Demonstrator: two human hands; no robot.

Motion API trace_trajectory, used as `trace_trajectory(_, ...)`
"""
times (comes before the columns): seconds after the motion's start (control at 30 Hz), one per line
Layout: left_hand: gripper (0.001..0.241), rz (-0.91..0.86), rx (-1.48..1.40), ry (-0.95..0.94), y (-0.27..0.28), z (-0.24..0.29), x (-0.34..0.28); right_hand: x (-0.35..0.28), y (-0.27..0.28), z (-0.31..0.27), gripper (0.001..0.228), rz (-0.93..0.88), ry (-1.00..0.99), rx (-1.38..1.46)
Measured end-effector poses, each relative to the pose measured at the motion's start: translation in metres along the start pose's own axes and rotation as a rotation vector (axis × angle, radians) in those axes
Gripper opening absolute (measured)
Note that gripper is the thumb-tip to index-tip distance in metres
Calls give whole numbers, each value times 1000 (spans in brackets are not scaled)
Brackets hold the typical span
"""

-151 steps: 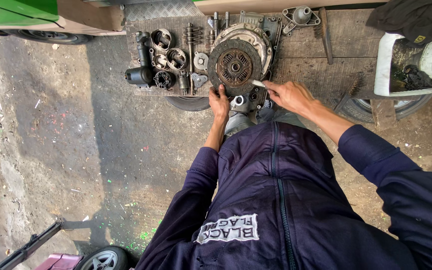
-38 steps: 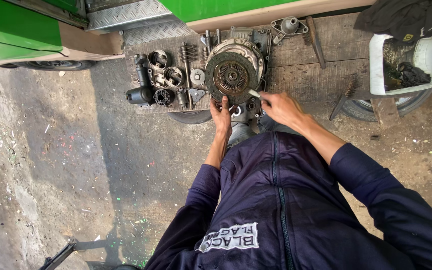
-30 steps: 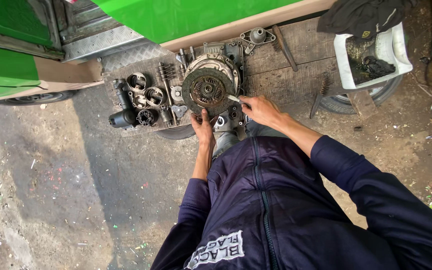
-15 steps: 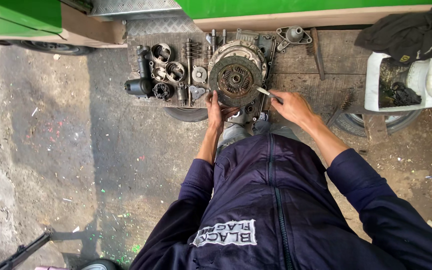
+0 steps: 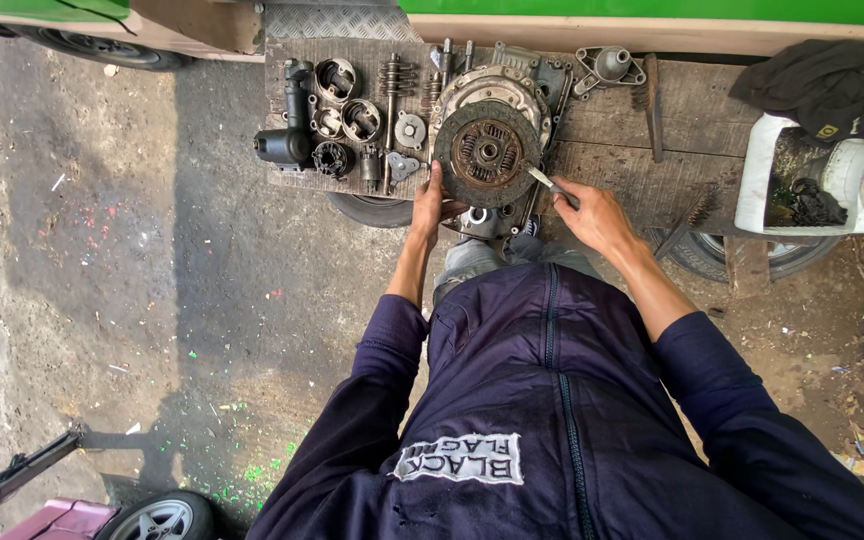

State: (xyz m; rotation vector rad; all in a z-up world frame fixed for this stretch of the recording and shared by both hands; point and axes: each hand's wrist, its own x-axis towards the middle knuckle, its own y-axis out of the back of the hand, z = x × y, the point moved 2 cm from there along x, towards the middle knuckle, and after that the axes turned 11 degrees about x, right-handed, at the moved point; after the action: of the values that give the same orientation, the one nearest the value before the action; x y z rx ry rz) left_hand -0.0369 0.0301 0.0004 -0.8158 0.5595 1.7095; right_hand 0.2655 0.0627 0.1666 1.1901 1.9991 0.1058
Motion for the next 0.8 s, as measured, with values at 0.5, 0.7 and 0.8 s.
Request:
trace_trajectory(0.5,80,-151,94,-225,-12,77,-50,-8,11,-16,44,50,44,-10)
trace_trajectory(0.7,63,-64,74,-359,-29,69,-64,-10,3,-44,42,39,46,-63)
trace_trajectory(0.8,56,-5,90,-418,-30,70,-66,-12,-8,-56,40,8,124,-34)
